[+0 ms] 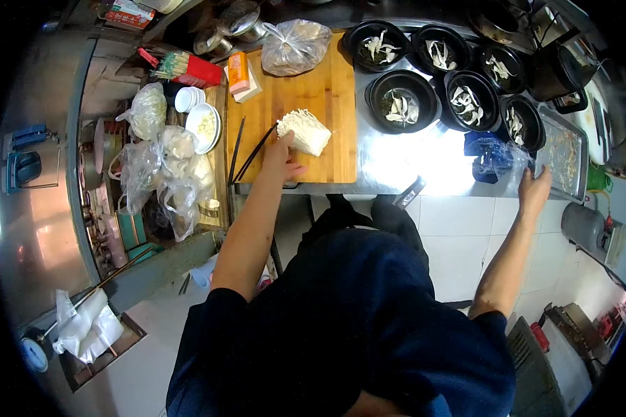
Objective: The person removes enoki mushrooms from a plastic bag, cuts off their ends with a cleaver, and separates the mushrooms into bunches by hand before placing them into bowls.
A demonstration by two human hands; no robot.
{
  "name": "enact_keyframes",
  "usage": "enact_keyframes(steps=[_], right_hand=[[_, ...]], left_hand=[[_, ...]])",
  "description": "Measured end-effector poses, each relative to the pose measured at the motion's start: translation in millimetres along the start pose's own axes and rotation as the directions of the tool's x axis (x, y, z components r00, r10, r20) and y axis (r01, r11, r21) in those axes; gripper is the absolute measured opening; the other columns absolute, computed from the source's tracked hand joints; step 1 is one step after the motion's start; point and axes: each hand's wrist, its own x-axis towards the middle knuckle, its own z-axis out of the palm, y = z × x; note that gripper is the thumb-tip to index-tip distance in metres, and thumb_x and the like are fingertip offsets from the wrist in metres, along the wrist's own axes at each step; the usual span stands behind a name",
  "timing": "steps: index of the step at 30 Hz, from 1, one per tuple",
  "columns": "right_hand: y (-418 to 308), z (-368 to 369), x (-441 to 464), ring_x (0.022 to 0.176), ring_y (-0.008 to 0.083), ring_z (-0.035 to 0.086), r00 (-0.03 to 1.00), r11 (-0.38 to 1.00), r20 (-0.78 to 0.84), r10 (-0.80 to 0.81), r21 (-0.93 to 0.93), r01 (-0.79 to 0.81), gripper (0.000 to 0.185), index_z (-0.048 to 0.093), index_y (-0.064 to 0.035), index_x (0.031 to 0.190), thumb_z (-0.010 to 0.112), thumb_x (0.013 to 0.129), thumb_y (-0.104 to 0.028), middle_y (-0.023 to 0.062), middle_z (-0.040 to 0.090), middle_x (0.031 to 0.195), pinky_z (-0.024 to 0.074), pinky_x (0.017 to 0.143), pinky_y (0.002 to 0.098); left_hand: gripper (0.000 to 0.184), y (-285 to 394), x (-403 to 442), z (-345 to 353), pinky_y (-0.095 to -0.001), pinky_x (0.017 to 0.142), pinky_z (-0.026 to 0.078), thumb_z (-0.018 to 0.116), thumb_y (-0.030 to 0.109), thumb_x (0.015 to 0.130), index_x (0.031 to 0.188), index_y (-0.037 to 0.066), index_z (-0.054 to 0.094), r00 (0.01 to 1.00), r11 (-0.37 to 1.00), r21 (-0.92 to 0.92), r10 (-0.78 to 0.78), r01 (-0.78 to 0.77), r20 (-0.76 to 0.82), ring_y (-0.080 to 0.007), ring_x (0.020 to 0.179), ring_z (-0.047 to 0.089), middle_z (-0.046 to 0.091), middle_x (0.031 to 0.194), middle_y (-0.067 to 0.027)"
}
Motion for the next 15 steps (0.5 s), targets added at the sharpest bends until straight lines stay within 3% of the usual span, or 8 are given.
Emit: enact_keyframes(steps=[3,4,5,6,8,9,11,15], right_hand=[[-39,14,-65,0.095,0.0389,0.071,0.962,0.936,0.262,0.078,0.314,-0.161,0.032,0.067,-0.0027,0.119,0.068,0.096,-0.025,0.0195,0.075,0.103,0.055,0.083,0.0486],[-58,22,-97,0.097,0.0377,0.072,0.927,0.969,0.373,-0.036,0.241,-0.06,0.035,0.067,-0.0022,0.116,0.069,0.095,-0.03,0.0207,0.075,0.105,0.0556,0.084,0.0471],[-103,3,-115,0.101,0.0389,0.072,0.78,0.964,0.626,0.017,0.195,-0.178,0.039,0.067,-0.0011,0.114,0.07,0.094,-0.035,0.0244,0.074,0.105,0.0555,0.085,0.0474],[-127,10,-140,0.1,0.04,0.072,0.743,0.954,0.668,-0.04,0.248,-0.171,0.044,0.065,0.0009,0.11,0.073,0.092,-0.038,0.0254,0.074,0.098,0.055,0.086,0.0485],[-182,-2,-161,0.098,0.0399,0.072,0.67,0.938,0.74,-0.054,0.268,-0.22,0.048,0.06,0.0022,0.111,0.076,0.09,-0.037,0.0229,0.074,0.096,0.0553,0.086,0.0473],[-194,0,-170,0.098,0.0399,0.072,0.67,0.939,0.742,-0.037,0.254,-0.23,0.048,0.06,0.0022,0.111,0.076,0.09,-0.037,0.0229,0.074,0.096,0.0553,0.086,0.0473],[-210,24,-180,0.093,0.04,0.073,0.77,0.932,0.636,0.056,0.244,-0.269,0.057,0.051,0.003,0.12,0.081,0.087,-0.032,0.0223,0.074,0.095,0.0562,0.084,0.0456],[-192,68,-196,0.092,0.0381,0.074,0.823,0.848,0.555,0.118,0.375,-0.375,0.059,0.047,0.0001,0.119,0.086,0.079,-0.022,0.0208,0.075,0.098,0.0572,0.084,0.043]], left_hand=[[0.087,-10,6,-23,-0.0613,0.108,0.046,0.079,0.04,0.087,0.155,0.006,0.035,0.959,0.854,0.439,0.227,-0.279,0.167,-0.0417,0.143,0.039,0.036,0.157,-0.0253],[0.084,-12,-1,-26,-0.0533,0.108,0.046,0.081,0.032,0.082,0.151,0.004,0.041,0.831,0.485,0.715,0.499,-0.504,0.247,-0.0388,0.142,0.042,0.041,0.155,-0.0229],[0.081,-13,-7,-27,-0.0452,0.107,0.047,0.083,0.025,0.078,0.146,0.003,0.046,0.626,-0.009,0.834,0.656,-0.552,0.421,-0.036,0.14,0.046,0.046,0.152,-0.0205],[0.081,-7,-9,-23,-0.0452,0.107,0.047,0.083,0.025,0.078,0.146,0.003,0.046,0.63,-0.008,0.831,0.649,-0.556,0.427,-0.036,0.14,0.046,0.046,0.152,-0.0205],[0.088,13,-12,-12,-0.0497,0.115,0.039,0.085,0.02,0.071,0.148,0.004,0.046,0.205,-0.547,0.528,0.543,-0.65,0.814,-0.0407,0.141,0.043,0.046,0.151,-0.0217],[0.088,21,-15,-6,-0.0497,0.115,0.039,0.085,0.02,0.071,0.148,0.004,0.046,0.202,-0.548,0.515,0.531,-0.659,0.823,-0.0407,0.141,0.043,0.046,0.151,-0.0217],[0.091,36,-14,11,-0.0518,0.119,0.033,0.085,0.02,0.07,0.15,0.004,0.044,0.186,-0.774,0.311,0.249,-0.552,0.95,-0.04,0.144,0.04,0.047,0.15,-0.0211],[0.099,47,15,25,-0.0537,0.126,0.024,0.088,0.025,0.073,0.156,0.006,0.037,0.217,-0.692,0.216,0.087,-0.688,0.972,-0.04,0.147,0.037,0.042,0.156,-0.0219]])
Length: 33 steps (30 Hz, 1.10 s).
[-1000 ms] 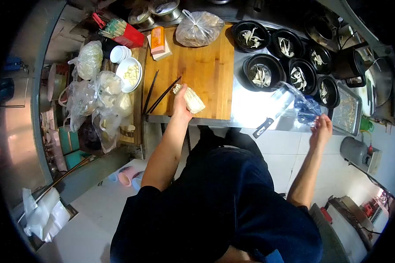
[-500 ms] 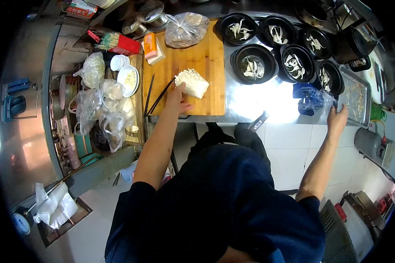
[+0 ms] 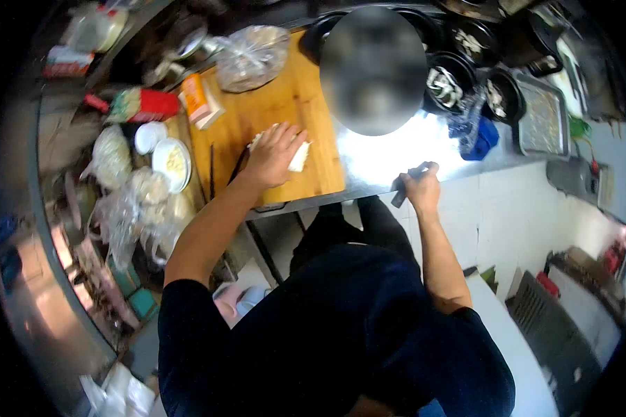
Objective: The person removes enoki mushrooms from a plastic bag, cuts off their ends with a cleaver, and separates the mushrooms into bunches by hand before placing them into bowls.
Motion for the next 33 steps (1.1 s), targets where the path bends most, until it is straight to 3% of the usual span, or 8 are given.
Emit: enact_keyframes(steps=[3,7,9,13,19,21,24,33], right_hand=[[-13,-7,-4,0.095,0.0396,0.073,0.985,0.986,-0.044,0.167,0.0,-0.168,0.061,0.048,0.0055,0.126,0.079,0.078,-0.018,0.0248,0.074,0.1,0.0563,0.088,0.0449],[-4,-18,-25,0.063,0.0219,0.068,0.889,0.691,0.158,0.429,0.576,-0.436,0.043,0.051,0.0113,0.125,0.066,0.086,-0.001,0.0171,0.067,0.088,0.0544,0.048,0.0323],[-15,-37,-48,0.059,0.0198,0.066,0.878,0.619,0.236,0.417,0.633,-0.465,0.04,0.049,0.0075,0.122,0.067,0.088,-0.001,0.015,0.064,0.086,0.0525,0.046,0.0332],[-9,-60,-98,0.054,0.014,0.059,0.923,0.785,0.173,0.343,0.487,-0.383,0.034,0.053,-0.0026,0.121,0.069,0.09,-0.006,0.0053,0.06,0.072,0.0471,0.045,0.0313],[-45,-81,-149,0.068,0.0225,0.064,0.991,0.997,0.111,0.072,0.029,-0.076,0.033,0.063,-0.0008,0.124,0.07,0.094,-0.012,0.0145,0.065,0.077,0.053,0.066,0.0379],[-66,-72,-152,0.078,0.0278,0.069,0.979,0.991,0.193,0.064,0.1,-0.084,0.036,0.061,0.0,0.13,0.069,0.096,-0.009,0.0192,0.069,0.093,0.0564,0.072,0.0369],[-103,-50,-145,0.087,0.0339,0.074,0.959,0.981,0.221,-0.18,0.116,0.157,0.041,0.061,-0.0014,0.133,0.073,0.096,-0.011,0.0235,0.072,0.106,0.0602,0.075,0.0404],[-156,21,-127,0.056,0.0309,0.064,0.815,0.893,0.368,-0.447,0.139,0.427,0.053,0.05,0.0051,0.139,0.071,0.092,-0.005,0.0176,0.062,0.082,0.055,0.048,0.0417]], left_hand=[[0.087,-8,5,11,-0.0514,0.119,0.032,0.085,0.022,0.073,0.148,0.005,0.046,0.999,1.0,0.005,0.031,-0.031,-0.036,-0.0394,0.138,0.045,0.052,0.142,-0.0194],[0.091,-2,7,11,-0.0533,0.117,0.035,0.084,0.034,0.078,0.152,0.005,0.041,1.0,1.0,0.025,0.017,-0.017,-0.013,-0.039,0.132,0.051,0.055,0.138,-0.0222],[0.089,13,15,-1,-0.0525,0.11,0.04,0.082,0.039,0.081,0.151,0.003,0.041,0.961,0.968,-0.056,-0.236,0.246,0.147,-0.0375,0.123,0.056,0.059,0.132,-0.0227],[0.087,16,12,36,-0.0501,0.098,0.046,0.085,0.041,0.077,0.144,0.002,0.045,0.935,0.94,-0.018,-0.341,0.341,-0.095,-0.0369,0.112,0.06,0.064,0.119,-0.0205],[0.098,26,6,21,-0.0507,0.107,0.043,0.081,0.049,0.08,0.152,-0.001,0.038,0.864,0.861,-0.075,-0.498,0.503,0.078,-0.0409,0.122,0.056,0.058,0.133,-0.026],[0.091,20,-2,32,-0.0526,0.11,0.042,0.082,0.044,0.08,0.149,-0.002,0.043,0.883,0.932,-0.138,-0.361,0.335,-0.301,-0.0435,0.129,0.053,0.056,0.138,-0.0283],[0.078,11,-9,27,-0.0523,0.115,0.039,0.08,0.035,0.083,0.143,-0.003,0.049,0.905,0.939,-0.259,-0.302,0.227,-0.301,-0.0443,0.135,0.05,0.055,0.141,-0.0278],[0.059,-6,-10,54,-0.0481,0.109,0.046,0.078,0.011,0.081,0.134,-0.006,0.056,0.906,0.898,-0.421,-0.281,0.131,-0.317,-0.0424,0.125,0.059,0.06,0.136,-0.0245]])
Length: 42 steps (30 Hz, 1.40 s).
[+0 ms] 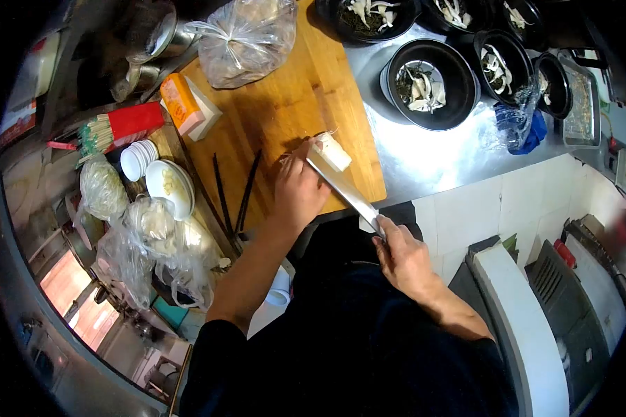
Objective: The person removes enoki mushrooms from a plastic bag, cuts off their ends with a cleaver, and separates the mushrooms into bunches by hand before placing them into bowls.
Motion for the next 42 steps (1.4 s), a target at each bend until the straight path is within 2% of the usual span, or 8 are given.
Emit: enact_keyframes(steps=[2,8,17,29,42], right_hand=[[-1,5,4,0.056,0.0314,0.063,1.0,1.0,0.016,-0.004,-0.03,0.005,0.049,0.052,0.0048,0.136,0.071,0.093,-0.007,0.0179,0.062,0.082,0.0541,0.048,0.0424],[-9,-1,13,0.058,0.0321,0.065,0.997,0.997,0.046,0.058,-0.061,-0.055,0.046,0.054,0.0051,0.136,0.069,0.094,-0.009,0.0179,0.063,0.083,0.055,0.049,0.0437],[-12,-7,19,0.058,0.0331,0.065,0.995,0.996,0.059,0.082,-0.046,-0.079,0.045,0.055,0.0055,0.134,0.069,0.094,-0.008,0.0181,0.063,0.083,0.0557,0.051,0.0434],[-4,-7,21,0.058,0.0296,0.066,0.995,0.995,0.068,0.068,-0.078,-0.063,0.045,0.058,0.0068,0.132,0.071,0.091,-0.007,0.0159,0.063,0.083,0.0579,0.052,0.0401],[-3,-10,28,0.06,0.0315,0.067,0.992,0.995,0.092,0.087,-0.061,-0.082,0.04,0.057,0.0072,0.127,0.069,0.093,-0.007,0.0165,0.064,0.084,0.0577,0.052,0.0409]], left_hand=[[0.058,-4,2,0,-0.0474,0.106,0.048,0.077,0.008,0.08,0.133,-0.006,0.056,0.996,0.997,0.012,0.074,-0.074,-0.048,-0.0423,0.121,0.061,0.062,0.131,-0.0246],[0.055,-5,8,-4,-0.0487,0.106,0.049,0.077,0.004,0.077,0.128,-0.007,0.058,0.997,0.995,-0.053,0.081,-0.081,0.005,-0.0424,0.121,0.061,0.061,0.129,-0.0255],[0.057,-5,6,-3,-0.0478,0.108,0.05,0.077,0.004,0.077,0.129,-0.01,0.057,0.998,0.998,-0.055,0.007,-0.004,0.065,-0.0417,0.124,0.061,0.06,0.131,-0.0258],[0.052,-5,8,-3,-0.047,0.106,0.052,0.077,0.006,0.079,0.125,-0.01,0.059,0.998,0.998,-0.041,0.041,-0.04,0.039,-0.042,0.12,0.064,0.062,0.126,-0.0269],[0.054,-4,8,1,-0.0465,0.104,0.054,0.08,0.007,0.079,0.126,-0.011,0.06,0.999,1.0,-0.026,0.005,-0.005,0.032,-0.0417,0.119,0.065,0.063,0.127,-0.0273]])
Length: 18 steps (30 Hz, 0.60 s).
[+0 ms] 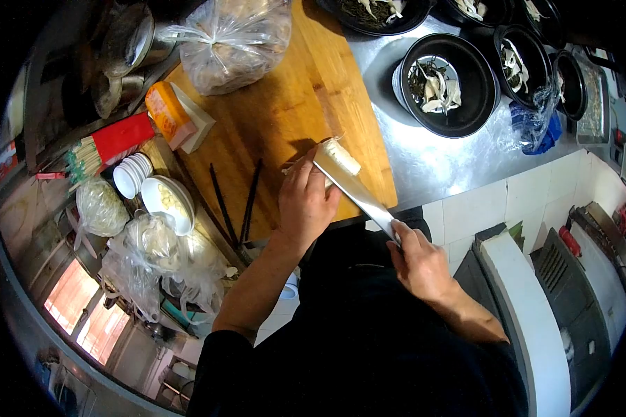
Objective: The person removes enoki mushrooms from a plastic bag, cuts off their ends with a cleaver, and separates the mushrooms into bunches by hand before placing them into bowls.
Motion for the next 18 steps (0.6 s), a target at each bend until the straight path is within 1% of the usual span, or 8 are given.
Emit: enact_keyframes(steps=[6,8,9,11,15,18], right_hand=[[6,4,2,0.062,0.0331,0.068,1.0,0.999,-0.017,-0.026,-0.029,0.025,0.037,0.056,0.0095,0.123,0.068,0.093,-0.007,0.0181,0.065,0.085,0.0579,0.053,0.0417],[4,0,4,0.063,0.0334,0.069,0.999,0.997,0.05,0.018,-0.073,-0.014,0.036,0.056,0.0096,0.122,0.068,0.092,-0.007,0.0185,0.065,0.085,0.0581,0.054,0.0418],[4,0,5,0.063,0.0334,0.069,0.999,0.997,0.05,0.018,-0.072,-0.014,0.036,0.056,0.0096,0.122,0.068,0.092,-0.007,0.0185,0.065,0.085,0.0581,0.054,0.0418],[3,-1,6,0.073,0.0386,0.073,0.989,0.995,0.113,0.091,-0.061,-0.084,0.029,0.057,0.0074,0.117,0.068,0.096,-0.009,0.0264,0.071,0.095,0.061,0.061,0.044],[1,0,10,0.073,0.0389,0.073,0.987,0.993,0.127,0.103,-0.062,-0.096,0.029,0.056,0.0079,0.117,0.068,0.095,-0.008,0.0267,0.071,0.094,0.0611,0.06,0.0443],[4,4,12,0.072,0.0385,0.073,0.992,0.996,0.102,0.076,-0.063,-0.07,0.029,0.056,0.008,0.117,0.067,0.095,-0.007,0.0265,0.071,0.093,0.0611,0.059,0.0444]], left_hand=[[0.056,2,2,-2,-0.0463,0.104,0.054,0.08,0.007,0.08,0.129,-0.01,0.059,1.0,1.0,0.009,0.007,-0.007,0.018,-0.0414,0.119,0.065,0.063,0.128,-0.026],[0.055,3,3,-3,-0.0461,0.105,0.053,0.08,0.006,0.08,0.129,-0.009,0.06,0.999,1.0,0.008,-0.007,0.006,0.054,-0.0404,0.12,0.065,0.063,0.128,-0.0251],[0.055,3,3,-3,-0.0461,0.105,0.053,0.08,0.006,0.08,0.129,-0.009,0.06,0.998,1.0,0.009,-0.007,0.006,0.055,-0.0404,0.12,0.065,0.063,0.128,-0.0251],[0.053,2,3,-2,-0.0457,0.105,0.053,0.079,0.005,0.079,0.127,-0.008,0.061,0.999,1.0,0.019,-0.011,0.01,0.053,-0.0398,0.119,0.064,0.063,0.127,-0.0247],[0.051,-1,1,0,-0.0455,0.104,0.053,0.078,0.004,0.078,0.125,-0.008,0.061,0.998,0.999,0.036,-0.009,0.007,0.063,-0.0399,0.119,0.065,0.063,0.125,-0.0245],[0.05,-2,2,0,-0.0458,0.104,0.053,0.078,0.005,0.078,0.124,-0.008,0.062,0.998,0.999,0.045,-0.011,0.008,0.067,-0.0398,0.118,0.065,0.063,0.125,-0.0244]])
